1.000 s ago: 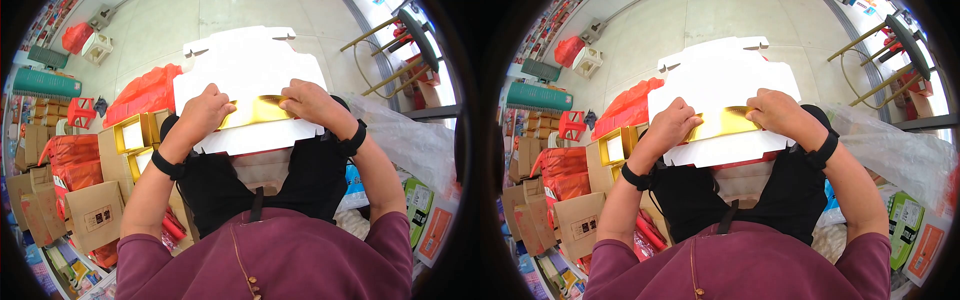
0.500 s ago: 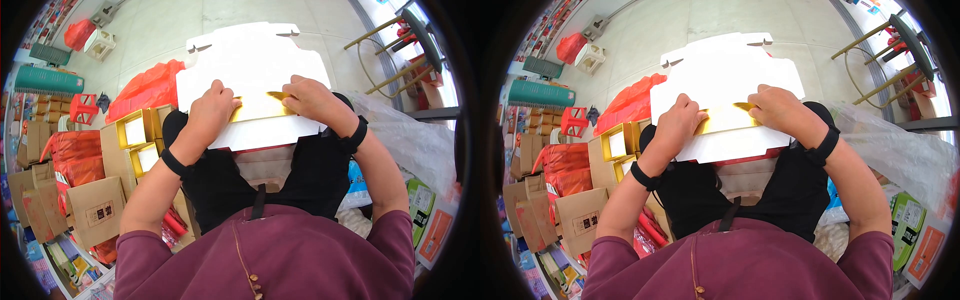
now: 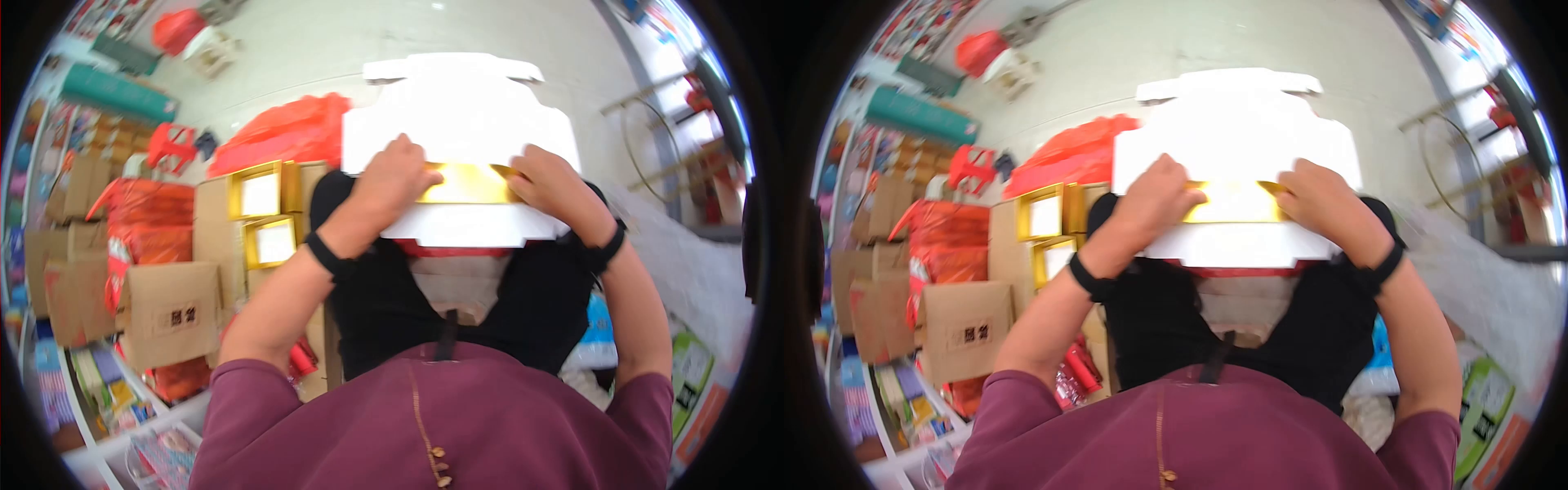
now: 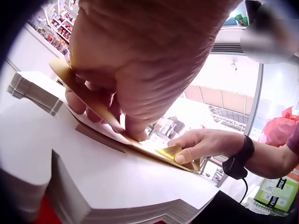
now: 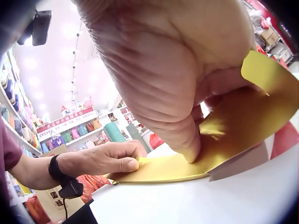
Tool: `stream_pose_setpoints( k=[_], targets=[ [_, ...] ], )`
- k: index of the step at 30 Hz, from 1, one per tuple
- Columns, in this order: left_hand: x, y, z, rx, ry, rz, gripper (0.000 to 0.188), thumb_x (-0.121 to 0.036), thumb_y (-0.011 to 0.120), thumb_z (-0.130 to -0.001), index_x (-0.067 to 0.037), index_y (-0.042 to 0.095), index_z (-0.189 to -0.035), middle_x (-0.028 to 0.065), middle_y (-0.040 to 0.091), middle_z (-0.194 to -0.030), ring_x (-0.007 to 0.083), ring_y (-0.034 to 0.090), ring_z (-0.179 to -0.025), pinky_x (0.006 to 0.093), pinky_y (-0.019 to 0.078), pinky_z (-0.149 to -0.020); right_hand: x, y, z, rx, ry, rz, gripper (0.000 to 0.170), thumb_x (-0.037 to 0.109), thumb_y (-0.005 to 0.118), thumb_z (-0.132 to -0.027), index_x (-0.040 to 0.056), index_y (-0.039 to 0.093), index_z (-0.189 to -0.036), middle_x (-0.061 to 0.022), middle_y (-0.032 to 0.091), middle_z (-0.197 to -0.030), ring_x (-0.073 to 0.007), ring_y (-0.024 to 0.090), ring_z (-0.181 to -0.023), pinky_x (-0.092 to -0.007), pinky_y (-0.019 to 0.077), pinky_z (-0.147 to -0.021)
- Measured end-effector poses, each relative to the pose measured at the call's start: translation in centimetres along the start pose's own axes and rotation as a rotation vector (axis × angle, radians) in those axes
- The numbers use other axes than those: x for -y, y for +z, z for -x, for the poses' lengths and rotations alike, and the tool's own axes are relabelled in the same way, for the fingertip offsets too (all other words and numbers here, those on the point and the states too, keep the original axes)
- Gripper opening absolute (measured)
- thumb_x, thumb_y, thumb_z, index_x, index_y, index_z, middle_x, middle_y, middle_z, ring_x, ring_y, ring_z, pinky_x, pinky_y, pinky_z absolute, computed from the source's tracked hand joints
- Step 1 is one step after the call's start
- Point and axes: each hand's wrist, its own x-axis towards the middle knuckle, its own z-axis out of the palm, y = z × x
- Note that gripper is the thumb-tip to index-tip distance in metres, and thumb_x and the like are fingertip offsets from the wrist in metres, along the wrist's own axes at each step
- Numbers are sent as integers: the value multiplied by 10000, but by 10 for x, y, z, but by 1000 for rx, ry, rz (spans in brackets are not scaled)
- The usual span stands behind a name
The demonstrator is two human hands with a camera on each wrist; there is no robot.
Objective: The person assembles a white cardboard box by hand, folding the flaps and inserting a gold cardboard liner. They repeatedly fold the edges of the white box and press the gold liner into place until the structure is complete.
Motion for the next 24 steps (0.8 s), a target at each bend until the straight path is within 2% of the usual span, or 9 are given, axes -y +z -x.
stream_pose_setpoints(
  k=[2, 3, 8, 13, 16, 18, 20, 21, 24],
  targets=[
    [5, 1, 4, -21, -43, 76, 341, -301, 784, -912, 24, 706, -979, 215, 649, -1053, 405, 666, -1045, 493, 573, -898, 6, -4, 0, -32, -5, 2, 181, 199, 637, -924, 34, 698, -881, -198, 639, -906, -405, 646, -885, -511, 525, -807],
    [3, -2, 5, -34, -61, 124, 321, -288, 783, -922, 12, 672, -949, 212, 622, -1033, 404, 650, -989, 479, 558, -868, 10, -10, -2, 0, 18, -18, 180, 180, 630, -913, 11, 683, -876, -208, 626, -900, -402, 633, -880, -504, 515, -801],
    [-9, 0, 3, -33, -75, 23, 327, -322, 781, -950, -14, 680, -990, 177, 624, -1061, 370, 652, -972, 467, 544, -828, 22, -19, -4, 65, 106, -72, 232, 174, 611, -932, -46, 637, -863, -220, 588, -875, -379, 602, -829, -475, 477, -753],
    [-14, -1, 9, -116, -105, -53, 265, -286, 751, -960, -44, 666, -1026, 142, 611, -1051, 340, 624, -985, 449, 513, -836, 23, -17, -6, 64, 89, -63, 224, 173, 609, -930, -38, 649, -867, -225, 591, -864, -387, 607, -834, -485, 483, -758],
    [-16, -2, 16, -242, 58, -149, 181, -227, 717, -931, -80, 650, -1014, 123, 605, -1037, 316, 614, -1013, 435, 499, -858, 14, -12, -8, 40, 10, -31, 216, 177, 609, -924, -24, 672, -875, -237, 610, -873, -402, 622, -848, -504, 498, -775],
    [-10, 8, 18, -133, 91, -146, 87, -170, 677, -883, -112, 654, -944, 87, 620, -1017, 293, 609, -1034, 426, 502, -892, 7, -11, -5, 39, 0, -11, 213, 183, 612, -918, -13, 691, -885, -243, 631, -893, -414, 638, -864, -514, 512, -795],
    [-7, 2, 18, -103, 28, 65, 103, -181, 678, -933, -84, 701, -961, 85, 670, -1054, 309, 619, -1058, 439, 517, -951, 11, -16, -6, 68, 31, -36, 218, 193, 621, -916, -5, 709, -902, -241, 651, -911, -419, 652, -880, -513, 524, -811],
    [-11, -12, 20, -42, 81, 24, 155, -191, 709, -940, -72, 713, -1040, 95, 676, -1105, 314, 625, -1074, 438, 519, -956, 13, -17, -7, 86, 43, -61, 223, 199, 626, -918, -4, 718, -912, -237, 658, -915, -419, 658, -884, -509, 527, -814],
    [-13, -20, 25, -27, 35, 111, 262, -222, 772, -915, -75, 698, -1119, 111, 675, -1164, 326, 629, -1126, 429, 525, -973, 15, -18, -6, 71, 68, -74, 239, 213, 636, -925, -8, 724, -901, -235, 664, -912, -419, 662, -871, -512, 528, -805]
  ],
)
